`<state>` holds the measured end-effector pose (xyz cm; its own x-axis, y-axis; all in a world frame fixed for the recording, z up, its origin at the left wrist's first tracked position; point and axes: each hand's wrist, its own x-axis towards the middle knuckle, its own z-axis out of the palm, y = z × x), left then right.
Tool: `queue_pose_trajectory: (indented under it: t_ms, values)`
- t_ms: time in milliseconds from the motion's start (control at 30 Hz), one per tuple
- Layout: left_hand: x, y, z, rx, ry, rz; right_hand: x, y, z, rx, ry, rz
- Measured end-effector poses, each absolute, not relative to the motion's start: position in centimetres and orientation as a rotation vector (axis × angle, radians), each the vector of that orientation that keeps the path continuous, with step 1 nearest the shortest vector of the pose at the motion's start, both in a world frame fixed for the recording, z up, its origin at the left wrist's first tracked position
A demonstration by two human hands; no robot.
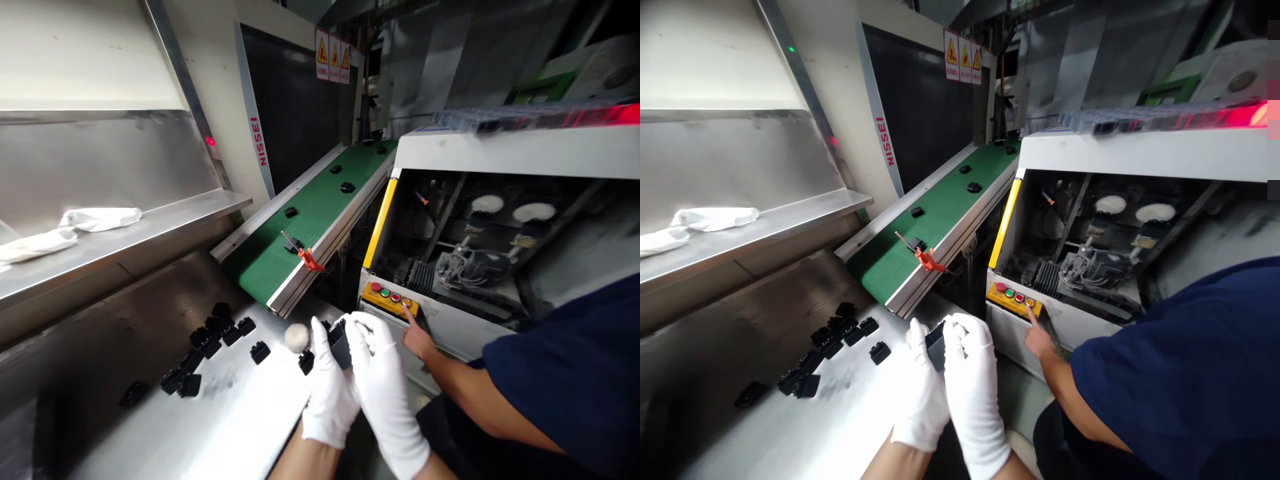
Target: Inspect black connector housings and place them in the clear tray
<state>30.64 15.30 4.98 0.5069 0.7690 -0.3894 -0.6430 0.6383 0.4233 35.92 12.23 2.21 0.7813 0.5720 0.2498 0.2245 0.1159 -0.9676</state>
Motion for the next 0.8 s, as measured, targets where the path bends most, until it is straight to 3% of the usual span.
queue_pose_trajectory:
  t_ms: [200, 433, 600, 800]
  values:
    - [30.5, 14.5, 7.3, 0.151, 0.601, 0.957, 35.9, 11.3, 2.5, -1.556, -0.74, 0.15]
    - [32.2, 14.4, 7.1, -0.275, 0.354, 0.552, 36.8, 9.0, 3.4, -1.43, -0.709, 0.3]
    - [32.9, 14.7, 6.7, -0.359, 0.164, 0.532, 36.5, 7.7, 3.2, -1.325, -0.579, 0.353]
    - [35.0, 15.4, 5.7, -0.315, 0.149, 0.458, 37.0, 5.9, 1.5, -1.501, -0.418, 0.156]
